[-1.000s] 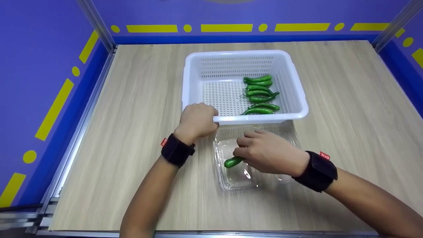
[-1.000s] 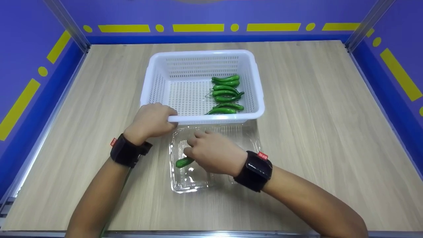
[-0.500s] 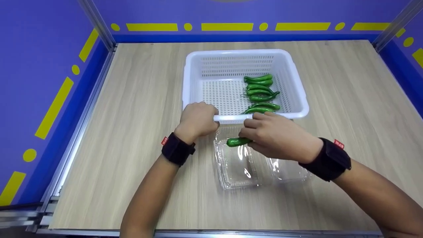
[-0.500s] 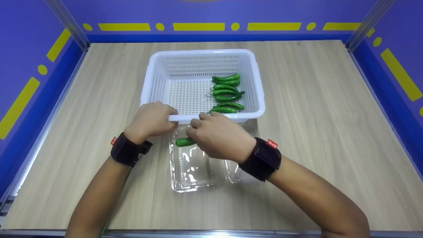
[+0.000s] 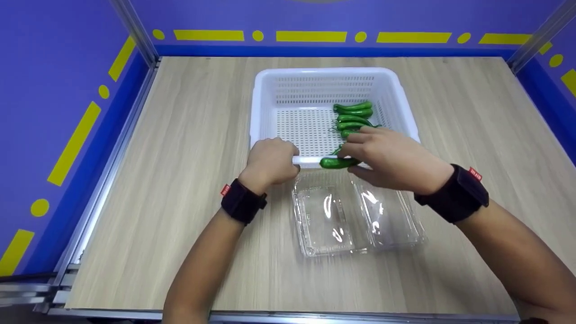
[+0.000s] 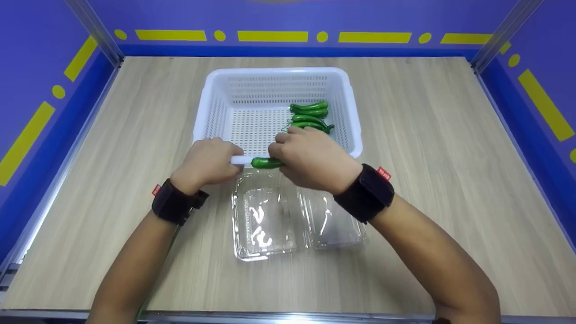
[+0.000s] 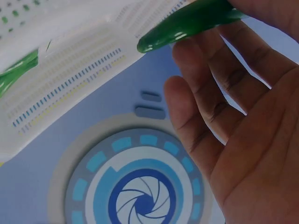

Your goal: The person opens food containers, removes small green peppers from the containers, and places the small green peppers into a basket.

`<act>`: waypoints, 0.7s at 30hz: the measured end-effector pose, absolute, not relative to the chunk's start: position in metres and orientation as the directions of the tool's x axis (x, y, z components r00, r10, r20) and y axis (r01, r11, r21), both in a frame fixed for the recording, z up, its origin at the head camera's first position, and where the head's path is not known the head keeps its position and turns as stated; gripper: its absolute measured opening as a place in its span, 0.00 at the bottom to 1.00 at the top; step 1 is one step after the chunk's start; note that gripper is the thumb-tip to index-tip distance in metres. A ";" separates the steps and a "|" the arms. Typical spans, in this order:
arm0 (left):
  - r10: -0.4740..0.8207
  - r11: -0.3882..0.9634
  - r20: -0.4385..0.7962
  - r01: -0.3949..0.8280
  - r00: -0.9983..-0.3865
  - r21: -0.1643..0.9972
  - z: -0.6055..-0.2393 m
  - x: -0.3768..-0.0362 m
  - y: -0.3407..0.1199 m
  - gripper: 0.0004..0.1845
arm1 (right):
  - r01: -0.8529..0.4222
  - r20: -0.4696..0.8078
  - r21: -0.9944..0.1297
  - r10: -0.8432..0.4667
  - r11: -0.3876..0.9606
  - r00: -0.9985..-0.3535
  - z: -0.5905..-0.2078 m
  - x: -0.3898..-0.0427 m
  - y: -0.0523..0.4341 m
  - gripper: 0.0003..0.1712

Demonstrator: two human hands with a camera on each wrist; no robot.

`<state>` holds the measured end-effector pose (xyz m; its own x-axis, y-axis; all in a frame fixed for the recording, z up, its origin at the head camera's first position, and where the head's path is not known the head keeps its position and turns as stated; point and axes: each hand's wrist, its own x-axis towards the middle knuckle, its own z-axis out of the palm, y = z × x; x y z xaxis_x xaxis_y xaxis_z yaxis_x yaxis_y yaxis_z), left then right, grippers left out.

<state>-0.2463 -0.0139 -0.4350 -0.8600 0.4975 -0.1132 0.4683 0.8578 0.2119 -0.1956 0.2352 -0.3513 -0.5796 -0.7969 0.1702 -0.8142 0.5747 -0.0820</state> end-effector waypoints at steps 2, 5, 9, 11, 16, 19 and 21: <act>0.499 0.857 -0.107 0.471 -0.860 0.208 -0.435 -0.247 -0.014 0.08 | -0.806 0.157 -0.103 -0.791 0.583 -0.592 -0.350 -0.201 0.237 0.09; 0.501 0.857 -0.099 0.476 -0.860 0.198 -0.436 -0.247 -0.014 0.08 | -0.791 0.142 -0.134 -0.778 0.598 -0.612 -0.348 -0.209 0.239 0.10; 0.497 0.858 -0.103 0.470 -0.862 0.205 -0.436 -0.247 -0.014 0.07 | -0.770 0.148 -0.140 -0.756 0.623 -0.638 -0.348 -0.221 0.239 0.07; 0.498 0.858 -0.103 0.471 -0.861 0.206 -0.435 -0.247 -0.013 0.08 | -0.753 0.143 -0.142 -0.739 0.643 -0.658 -0.349 -0.228 0.241 0.07; 0.500 0.858 -0.098 0.476 -0.860 0.193 -0.434 -0.247 -0.013 0.10 | -0.693 0.088 -0.171 -0.690 0.700 -0.718 -0.353 -0.247 0.248 0.08; 0.498 0.860 -0.104 0.474 -0.861 0.190 -0.434 -0.247 -0.013 0.08 | -0.677 0.046 -0.172 -0.681 0.715 -0.731 -0.358 -0.260 0.251 0.07; 0.497 0.860 -0.110 0.472 -0.861 0.195 -0.434 -0.247 -0.013 0.07 | -0.665 0.007 -0.166 -0.674 0.728 -0.739 -0.360 -0.268 0.252 0.07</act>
